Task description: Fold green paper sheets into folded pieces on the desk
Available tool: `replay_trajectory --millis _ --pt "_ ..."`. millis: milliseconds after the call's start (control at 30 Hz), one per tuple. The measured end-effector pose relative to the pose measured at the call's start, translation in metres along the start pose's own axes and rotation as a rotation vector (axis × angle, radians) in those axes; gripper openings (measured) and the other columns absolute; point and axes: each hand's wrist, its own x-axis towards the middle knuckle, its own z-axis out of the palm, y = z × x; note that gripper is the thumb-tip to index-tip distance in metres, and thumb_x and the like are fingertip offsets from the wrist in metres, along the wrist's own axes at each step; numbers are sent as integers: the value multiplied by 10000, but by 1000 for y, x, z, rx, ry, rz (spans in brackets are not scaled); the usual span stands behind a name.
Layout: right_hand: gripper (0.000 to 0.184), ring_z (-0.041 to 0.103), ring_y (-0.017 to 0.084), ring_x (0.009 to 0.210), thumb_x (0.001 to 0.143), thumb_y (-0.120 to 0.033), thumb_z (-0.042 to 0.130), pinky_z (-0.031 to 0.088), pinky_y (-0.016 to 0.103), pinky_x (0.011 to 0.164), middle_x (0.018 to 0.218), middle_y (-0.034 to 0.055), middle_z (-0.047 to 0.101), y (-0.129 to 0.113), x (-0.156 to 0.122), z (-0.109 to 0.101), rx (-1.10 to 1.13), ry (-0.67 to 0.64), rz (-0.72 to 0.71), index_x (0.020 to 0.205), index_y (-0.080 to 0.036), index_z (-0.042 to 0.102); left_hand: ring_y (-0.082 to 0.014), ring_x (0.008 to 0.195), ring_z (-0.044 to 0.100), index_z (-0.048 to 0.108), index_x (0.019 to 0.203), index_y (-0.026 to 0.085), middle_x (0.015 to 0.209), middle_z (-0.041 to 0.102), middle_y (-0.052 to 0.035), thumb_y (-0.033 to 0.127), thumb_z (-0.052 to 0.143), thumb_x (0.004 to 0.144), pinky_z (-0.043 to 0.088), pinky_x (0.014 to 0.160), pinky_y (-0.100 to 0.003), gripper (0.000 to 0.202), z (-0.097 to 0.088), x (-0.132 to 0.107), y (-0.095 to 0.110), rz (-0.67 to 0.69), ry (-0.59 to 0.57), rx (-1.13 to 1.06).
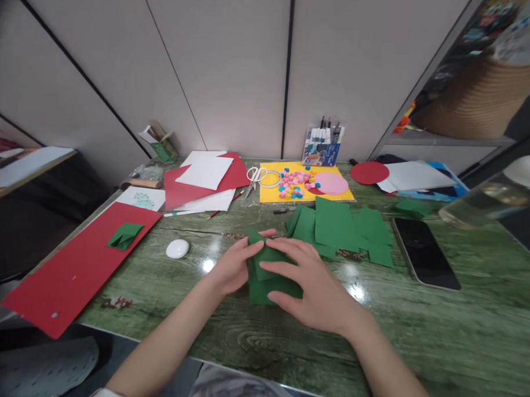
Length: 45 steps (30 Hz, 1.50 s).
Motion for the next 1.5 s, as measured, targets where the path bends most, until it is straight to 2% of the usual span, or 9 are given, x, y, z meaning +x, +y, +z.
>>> replay_trajectory --millis 200,400,567,700,900,1067,1267,1367,1500 --pt "187 559 211 936 795 -340 581 450 347 806 981 65 599 12 2 -6 317 232 339 939 -227 619 -194 816 652 632 1045 121 904 702 -106 263 636 750 474 788 -313 327 3 -5 -10 -135 -223 177" --pt "212 504 110 556 758 -381 597 416 240 528 670 -16 525 13 8 4 737 25 484 797 -177 553 -186 746 654 655 939 111 819 705 -93 331 611 762 489 753 -329 286 4 -8 -13 -292 -314 261" --pt "271 422 85 485 711 -410 635 331 207 452 537 -54 441 12 10 10 894 8 567 725 -163 524 -198 752 646 645 960 118 823 701 -88 391 613 741 477 770 -353 351 6 -9 -9 -288 -303 352" --pt "262 453 99 546 709 -415 633 364 218 497 607 -36 481 17 11 11 862 93 581 717 -169 542 -204 838 614 644 949 139 892 679 -57 341 667 692 458 777 -323 328 6 -9 -5 -164 -251 557" --pt "214 480 131 656 736 -386 604 379 239 600 683 -17 519 20 12 10 737 201 543 696 -182 556 -139 730 562 624 907 145 810 614 -10 272 687 669 442 670 -246 277 5 -6 -5 -22 -175 666" --pt "196 486 140 685 738 -376 602 380 248 630 705 -9 538 22 12 10 725 232 556 714 -184 569 -141 749 550 603 915 144 811 600 -17 219 741 592 438 684 -242 359 1 1 -11 139 -29 782" --pt "220 479 130 670 736 -394 612 367 240 604 697 -16 528 21 11 10 777 163 539 721 -178 569 -87 558 470 564 992 182 579 457 70 200 739 590 402 574 -206 439 -1 2 -14 203 60 808" --pt "272 474 131 624 698 -430 640 358 242 558 650 -18 527 21 11 13 774 137 561 702 -169 564 -84 562 470 565 999 192 572 465 71 185 711 620 400 585 -201 407 4 -1 -10 219 77 816" --pt "306 493 150 604 651 -466 667 367 253 535 597 -13 551 24 10 16 758 221 604 683 -173 584 -94 592 498 575 994 190 607 514 51 204 691 644 407 602 -207 369 8 -4 -5 230 94 835"
